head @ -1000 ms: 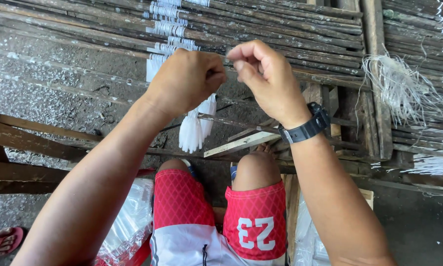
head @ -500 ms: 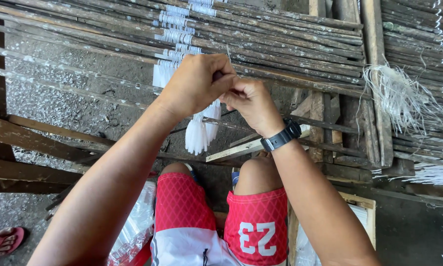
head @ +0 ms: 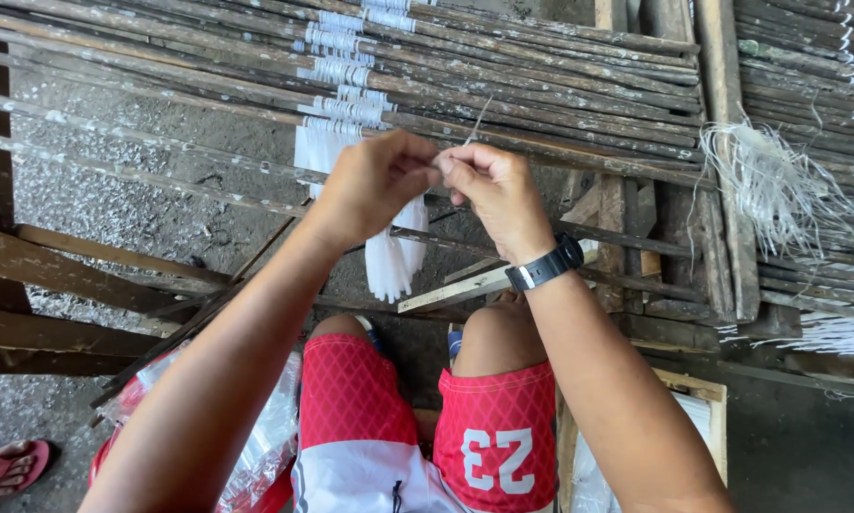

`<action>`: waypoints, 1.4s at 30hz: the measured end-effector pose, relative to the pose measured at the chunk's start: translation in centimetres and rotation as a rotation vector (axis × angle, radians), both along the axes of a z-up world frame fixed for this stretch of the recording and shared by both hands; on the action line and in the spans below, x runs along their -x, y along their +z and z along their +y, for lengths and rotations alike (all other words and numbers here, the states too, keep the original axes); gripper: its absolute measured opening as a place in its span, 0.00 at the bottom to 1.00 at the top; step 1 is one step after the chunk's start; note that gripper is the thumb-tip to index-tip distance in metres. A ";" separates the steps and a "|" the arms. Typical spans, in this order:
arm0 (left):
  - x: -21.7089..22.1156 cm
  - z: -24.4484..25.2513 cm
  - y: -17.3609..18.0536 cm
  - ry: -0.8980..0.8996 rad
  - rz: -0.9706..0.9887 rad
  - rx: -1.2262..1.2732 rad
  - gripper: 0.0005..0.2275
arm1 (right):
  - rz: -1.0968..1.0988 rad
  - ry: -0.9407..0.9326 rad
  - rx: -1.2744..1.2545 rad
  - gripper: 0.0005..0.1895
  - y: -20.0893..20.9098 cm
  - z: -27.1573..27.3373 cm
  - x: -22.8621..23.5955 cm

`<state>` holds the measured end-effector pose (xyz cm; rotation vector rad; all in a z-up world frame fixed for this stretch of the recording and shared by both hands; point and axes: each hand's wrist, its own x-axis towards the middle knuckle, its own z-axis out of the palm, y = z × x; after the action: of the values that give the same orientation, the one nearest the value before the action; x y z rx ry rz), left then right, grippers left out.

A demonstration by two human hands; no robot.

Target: Organizing candle wicks by tying them into bundles with string while they are suspended from wooden slats.

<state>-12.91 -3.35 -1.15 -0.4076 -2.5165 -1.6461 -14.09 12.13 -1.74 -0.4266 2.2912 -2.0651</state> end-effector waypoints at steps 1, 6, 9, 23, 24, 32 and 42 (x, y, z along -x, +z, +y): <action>0.0 -0.1 -0.3 0.003 -0.002 -0.002 0.08 | -0.002 0.003 -0.002 0.08 -0.1 0.0 0.0; 0.6 -0.1 -1.1 0.131 0.073 0.069 0.02 | 0.176 0.004 -0.068 0.09 1.0 0.1 -0.4; 0.5 0.1 -0.6 0.159 0.052 0.018 0.01 | 0.316 0.002 -0.143 0.08 1.8 0.3 -0.4; -0.4 2.2 1.8 0.057 0.243 -0.255 0.02 | 0.671 -0.035 -0.477 0.02 6.2 2.2 -1.4; -0.4 2.3 1.7 0.039 0.237 -0.262 0.02 | 0.695 -0.034 -0.500 0.02 6.3 2.4 -1.4; -0.3 3.2 1.4 0.000 0.210 -0.220 0.02 | 0.729 -0.023 -0.518 0.01 6.3 3.4 -1.6; -0.4 3.2 1.8 -0.013 0.210 -0.184 0.02 | 0.798 -0.055 -0.495 0.00 5.8 3.3 -1.8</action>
<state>-12.55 -0.12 0.64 -0.5466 -2.1961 -1.7218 -12.32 15.46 4.09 -1.3397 3.1145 -1.3744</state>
